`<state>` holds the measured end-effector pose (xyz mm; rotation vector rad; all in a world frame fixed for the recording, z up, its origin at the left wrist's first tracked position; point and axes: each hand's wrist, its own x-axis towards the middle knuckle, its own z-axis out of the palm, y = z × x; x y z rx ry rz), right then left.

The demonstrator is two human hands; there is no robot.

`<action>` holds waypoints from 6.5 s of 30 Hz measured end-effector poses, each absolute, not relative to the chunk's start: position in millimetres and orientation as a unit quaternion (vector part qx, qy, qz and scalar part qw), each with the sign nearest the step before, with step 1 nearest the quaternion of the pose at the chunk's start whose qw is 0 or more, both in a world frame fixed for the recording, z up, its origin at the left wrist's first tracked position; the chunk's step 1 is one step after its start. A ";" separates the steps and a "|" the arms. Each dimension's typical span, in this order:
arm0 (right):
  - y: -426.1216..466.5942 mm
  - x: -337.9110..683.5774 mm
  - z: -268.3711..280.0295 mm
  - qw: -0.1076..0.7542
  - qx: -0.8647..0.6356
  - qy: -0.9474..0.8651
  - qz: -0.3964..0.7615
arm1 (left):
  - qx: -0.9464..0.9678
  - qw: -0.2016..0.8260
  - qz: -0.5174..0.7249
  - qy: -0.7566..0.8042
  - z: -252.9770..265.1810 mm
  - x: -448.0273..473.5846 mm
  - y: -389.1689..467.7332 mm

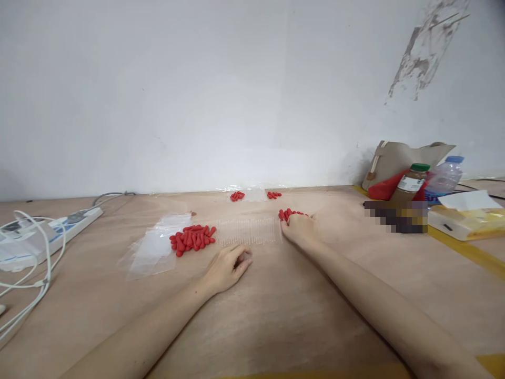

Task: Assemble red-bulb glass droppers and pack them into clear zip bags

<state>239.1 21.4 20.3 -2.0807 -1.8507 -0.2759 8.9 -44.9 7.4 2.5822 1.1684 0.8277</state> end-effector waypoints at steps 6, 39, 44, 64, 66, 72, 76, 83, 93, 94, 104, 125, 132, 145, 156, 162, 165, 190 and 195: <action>25.5 242.9 15.5 0.157 -0.743 -0.645 -0.082 | 0.869 0.105 0.285 0.391 8.0 9.8 -45.2; -2.9 224.5 30.3 0.214 -0.661 -0.714 -0.091 | 0.834 -0.149 0.232 0.478 30.5 -18.3 -20.0; -21.4 236.2 17.6 0.278 -0.523 -0.797 -0.120 | 0.764 -0.172 0.195 0.591 47.9 -47.0 0.0; -39.5 234.4 -5.3 0.341 -0.434 -0.828 -0.099 | 0.757 -0.085 0.150 0.630 62.8 -45.8 41.8; -38.6 234.5 -6.5 0.347 -0.429 -0.829 -0.095 | 0.761 -0.092 0.189 0.614 66.2 -39.8 31.9; -33.5 235.1 -14.2 0.369 -0.408 -0.831 -0.079 | 0.780 0.129 0.388 0.473 44.4 -5.0 -18.3; -34.5 235.1 -14.0 0.364 -0.415 -0.830 -0.077 | 0.775 0.282 0.394 0.406 15.6 8.9 -40.3; -39.4 234.4 -8.0 0.360 -0.404 -0.838 -0.070 | 0.756 0.335 0.384 0.412 -0.8 10.2 -43.1; -48.1 230.7 -0.5 0.365 -0.388 -0.843 -0.077 | 0.798 0.199 0.375 0.427 5.0 10.8 -47.0; -48.4 230.0 -0.3 0.367 -0.389 -0.842 -0.078 | 0.809 0.182 0.369 0.420 6.0 10.8 -46.9; -44.1 227.9 -1.9 0.342 -0.347 -0.869 -0.085 | 0.835 0.147 0.352 0.398 12.8 13.8 -51.5; -54.4 226.1 0.5 0.300 -0.357 -0.880 -0.093 | 0.887 0.040 0.300 0.348 13.1 12.0 -55.9; -58.4 221.1 1.4 0.283 -0.390 -0.876 -0.019 | 0.898 0.018 0.294 0.328 12.2 15.5 -56.8; -67.6 215.2 24.8 0.205 -0.405 -0.890 -0.034 | 0.901 -0.014 0.285 0.327 17.0 11.0 -51.7; -14.8 246.4 39.6 0.221 -0.663 -0.713 0.049 | 0.872 0.106 0.249 0.408 11.7 7.6 -51.1; 18.4 227.3 28.6 0.189 -0.713 -0.673 -0.056 | 0.870 0.113 0.246 0.413 12.5 7.9 -50.5; 23.5 223.0 20.7 0.178 -0.718 -0.668 -0.080 | 0.870 0.119 0.250 0.408 11.6 7.5 -50.1; 38.6 202.2 41.9 0.075 -0.749 -0.655 0.059 | 0.854 -0.085 0.171 0.484 59.3 -31.0 1.9; 47.1 201.8 43.4 0.071 -0.760 -0.641 0.088 | 0.874 -0.076 0.015 0.479 90.4 -61.9 53.6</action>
